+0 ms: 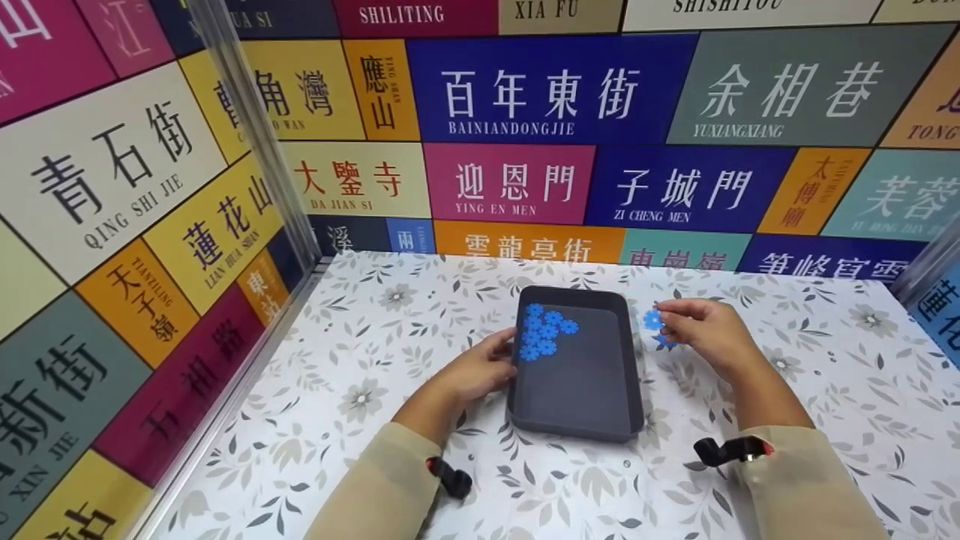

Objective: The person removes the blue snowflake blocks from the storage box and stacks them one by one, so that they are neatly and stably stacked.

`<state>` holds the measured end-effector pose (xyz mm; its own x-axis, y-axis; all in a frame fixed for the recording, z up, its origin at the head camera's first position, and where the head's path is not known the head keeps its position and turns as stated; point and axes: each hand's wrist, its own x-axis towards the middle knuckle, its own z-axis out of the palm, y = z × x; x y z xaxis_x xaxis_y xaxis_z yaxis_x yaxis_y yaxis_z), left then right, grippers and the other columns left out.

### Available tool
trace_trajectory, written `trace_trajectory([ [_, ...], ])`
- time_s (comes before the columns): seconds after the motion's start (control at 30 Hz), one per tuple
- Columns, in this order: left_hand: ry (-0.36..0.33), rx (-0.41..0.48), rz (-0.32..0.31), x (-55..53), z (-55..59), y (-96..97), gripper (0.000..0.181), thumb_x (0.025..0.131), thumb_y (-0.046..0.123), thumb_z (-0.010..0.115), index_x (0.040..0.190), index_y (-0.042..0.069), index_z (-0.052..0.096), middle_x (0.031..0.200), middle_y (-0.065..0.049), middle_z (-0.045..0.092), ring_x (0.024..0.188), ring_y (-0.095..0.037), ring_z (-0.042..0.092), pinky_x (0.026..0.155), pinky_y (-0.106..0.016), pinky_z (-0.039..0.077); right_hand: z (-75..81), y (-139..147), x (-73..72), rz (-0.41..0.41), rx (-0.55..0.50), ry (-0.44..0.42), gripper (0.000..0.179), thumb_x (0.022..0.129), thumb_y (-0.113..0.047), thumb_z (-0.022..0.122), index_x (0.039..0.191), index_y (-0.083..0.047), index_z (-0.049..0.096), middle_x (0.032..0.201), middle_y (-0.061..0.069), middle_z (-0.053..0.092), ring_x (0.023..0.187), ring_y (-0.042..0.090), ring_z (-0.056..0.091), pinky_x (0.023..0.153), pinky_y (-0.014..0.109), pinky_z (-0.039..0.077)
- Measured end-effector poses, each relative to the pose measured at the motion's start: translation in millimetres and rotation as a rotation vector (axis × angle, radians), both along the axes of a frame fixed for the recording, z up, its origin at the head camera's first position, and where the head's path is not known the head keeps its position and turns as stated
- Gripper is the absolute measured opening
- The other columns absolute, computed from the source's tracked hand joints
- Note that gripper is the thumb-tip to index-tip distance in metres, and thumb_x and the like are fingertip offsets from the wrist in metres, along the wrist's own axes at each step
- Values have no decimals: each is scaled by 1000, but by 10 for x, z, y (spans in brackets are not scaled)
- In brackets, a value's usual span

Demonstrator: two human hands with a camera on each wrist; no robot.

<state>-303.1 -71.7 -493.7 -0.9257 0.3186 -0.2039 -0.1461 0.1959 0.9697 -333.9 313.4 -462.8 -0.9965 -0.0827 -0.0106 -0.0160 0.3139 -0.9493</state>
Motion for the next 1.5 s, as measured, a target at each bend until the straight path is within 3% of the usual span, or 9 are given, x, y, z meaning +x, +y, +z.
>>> trace_trajectory([
  [0.33,-20,25,19,15,-1,-1,78,93,1,60,166,19,40,164,-17,48,148,-33,52,119,-49,52,-289,228,-87,-112,-124,-84,43,104,-21,70,140,0,67,99,-18,76,86,4,74,81,20,64],
  [0.6,-17,15,19,16,13,-4,79,93,0,61,167,20,40,165,-17,48,148,-33,53,118,-50,52,-402,318,-126,-136,-193,-126,40,103,-14,71,138,5,66,91,-10,79,80,5,75,77,20,64],
  [1.03,-16,5,11,24,36,-6,79,93,1,61,167,20,40,164,-17,48,146,-34,54,118,-49,52,-435,284,-140,-170,-104,-181,50,103,-15,71,142,14,57,87,-11,77,77,1,73,76,17,63],
  [1.27,-7,45,-7,1,-1,6,80,92,-1,59,167,15,37,163,-19,49,145,-34,55,117,-50,53,-439,295,-153,-187,5,-195,49,103,-19,71,141,9,60,86,-12,76,76,0,71,75,17,62],
  [1.5,-12,21,5,5,7,13,78,93,0,59,167,17,39,163,-17,50,146,-32,54,118,-50,52,-452,292,-161,-225,24,-220,44,102,-20,72,137,6,63,82,-11,76,74,0,71,74,17,62],
])
